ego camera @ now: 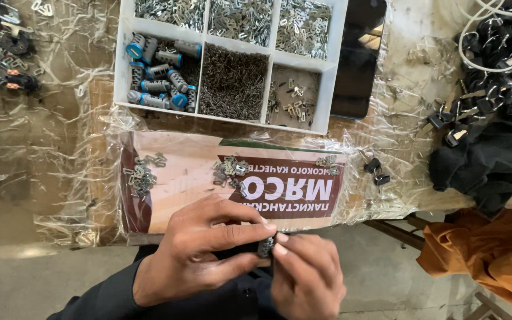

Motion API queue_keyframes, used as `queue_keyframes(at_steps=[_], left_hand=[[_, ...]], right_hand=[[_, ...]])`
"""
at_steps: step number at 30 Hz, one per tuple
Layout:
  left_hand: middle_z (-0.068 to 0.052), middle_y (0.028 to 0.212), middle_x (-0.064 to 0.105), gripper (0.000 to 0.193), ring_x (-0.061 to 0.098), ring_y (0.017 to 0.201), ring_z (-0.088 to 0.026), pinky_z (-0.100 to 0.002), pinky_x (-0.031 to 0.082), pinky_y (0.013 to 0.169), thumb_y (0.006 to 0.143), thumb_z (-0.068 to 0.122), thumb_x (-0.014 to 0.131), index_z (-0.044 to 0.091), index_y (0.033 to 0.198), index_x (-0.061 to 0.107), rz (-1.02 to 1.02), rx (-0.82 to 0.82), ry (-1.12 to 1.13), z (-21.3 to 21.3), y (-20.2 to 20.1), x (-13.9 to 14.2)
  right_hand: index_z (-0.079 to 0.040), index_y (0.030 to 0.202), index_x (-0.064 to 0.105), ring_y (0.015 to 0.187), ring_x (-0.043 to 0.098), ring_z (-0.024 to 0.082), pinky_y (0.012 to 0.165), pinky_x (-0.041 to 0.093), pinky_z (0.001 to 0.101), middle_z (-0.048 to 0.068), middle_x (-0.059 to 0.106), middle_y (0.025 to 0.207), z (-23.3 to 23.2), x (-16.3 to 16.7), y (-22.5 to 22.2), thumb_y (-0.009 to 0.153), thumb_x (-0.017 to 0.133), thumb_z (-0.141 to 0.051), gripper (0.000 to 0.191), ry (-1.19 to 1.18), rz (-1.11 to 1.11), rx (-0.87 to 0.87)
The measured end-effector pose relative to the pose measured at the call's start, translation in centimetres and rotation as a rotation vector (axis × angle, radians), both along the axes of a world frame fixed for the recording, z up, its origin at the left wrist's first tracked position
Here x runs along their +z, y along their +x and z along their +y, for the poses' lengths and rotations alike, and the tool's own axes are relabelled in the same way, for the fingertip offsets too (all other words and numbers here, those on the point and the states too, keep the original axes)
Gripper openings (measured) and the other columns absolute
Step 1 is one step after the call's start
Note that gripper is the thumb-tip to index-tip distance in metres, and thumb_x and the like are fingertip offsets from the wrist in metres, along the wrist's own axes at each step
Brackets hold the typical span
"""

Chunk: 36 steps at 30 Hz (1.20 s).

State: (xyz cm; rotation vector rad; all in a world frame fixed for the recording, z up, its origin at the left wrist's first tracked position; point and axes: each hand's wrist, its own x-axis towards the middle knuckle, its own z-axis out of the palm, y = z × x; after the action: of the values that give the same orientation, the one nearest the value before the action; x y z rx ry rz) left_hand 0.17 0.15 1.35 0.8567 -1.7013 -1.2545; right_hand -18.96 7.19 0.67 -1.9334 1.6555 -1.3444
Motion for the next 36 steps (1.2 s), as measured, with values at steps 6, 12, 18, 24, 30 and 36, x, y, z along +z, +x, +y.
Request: queue_keyframes(at_steps=[6,12,18,24,30,36], left_hand=[[-0.003,0.113,0.074,0.043,0.071,0.092,-0.022,-0.033,0.055,0.079,0.077,0.009,0.089,0.012,0.118,0.076,-0.016,-0.01,-0.068,-0.3,0.1,-0.2],[-0.007,0.119,0.074,0.04,0.074,0.098,-0.017,-0.027,0.062,0.077,0.081,0.008,0.092,0.009,0.117,0.076,0.159,0.028,0.103,0.9,2.6,-0.2],[-0.011,0.121,0.072,0.046,0.068,0.088,-0.009,-0.024,0.061,0.074,0.072,0.003,0.093,0.005,0.114,0.076,0.11,0.429,0.135,1.8,8.0,0.4],[-0.013,0.119,0.072,0.048,0.067,0.082,-0.009,-0.024,0.057,0.073,0.068,0.0,0.092,0.003,0.113,0.075,0.009,0.567,0.109,2.5,9.5,0.5],[-0.011,0.108,0.073,0.046,0.073,0.095,-0.017,-0.025,0.062,0.078,0.064,0.006,0.093,0.004,0.106,0.074,0.056,0.402,0.102,1.9,6.9,-0.9],[-0.011,0.108,0.075,0.045,0.078,0.097,-0.019,-0.028,0.063,0.083,0.068,0.009,0.093,0.004,0.109,0.075,0.095,0.17,0.004,1.0,4.0,-2.1]], right_hand=[[0.001,0.106,0.072,0.085,0.066,0.019,0.074,0.053,0.0259,0.015,0.068,0.103,1.2,-1.6,-0.4,0.089,0.073,0.008,0.019,0.35,-0.57,-0.023],[-0.004,0.117,0.068,0.09,0.071,0.016,0.077,0.058,0.0278,0.01,0.069,0.106,-0.2,-2.3,2.1,0.096,0.07,-0.005,0.021,0.413,-0.507,0.174],[-0.003,0.129,0.062,0.087,0.065,0.027,0.072,0.053,0.0362,0.01,0.062,0.105,-5.0,-0.9,8.1,0.083,0.077,-0.021,0.051,0.189,0.35,0.342],[-0.005,0.137,0.063,0.084,0.064,0.027,0.069,0.051,0.0394,0.01,0.06,0.103,-5.7,-0.4,9.3,0.089,0.082,-0.037,0.061,0.232,0.439,0.351],[-0.007,0.123,0.073,0.104,0.069,0.023,0.084,0.055,0.0368,0.007,0.067,0.119,-3.5,-1.6,2.5,0.088,0.08,-0.017,0.038,-0.011,0.387,0.561],[-0.001,0.095,0.071,0.083,0.074,0.021,0.078,0.061,0.0321,0.013,0.074,0.092,0.9,-3.3,2.2,0.091,0.079,-0.003,0.009,0.333,-0.723,0.307]])
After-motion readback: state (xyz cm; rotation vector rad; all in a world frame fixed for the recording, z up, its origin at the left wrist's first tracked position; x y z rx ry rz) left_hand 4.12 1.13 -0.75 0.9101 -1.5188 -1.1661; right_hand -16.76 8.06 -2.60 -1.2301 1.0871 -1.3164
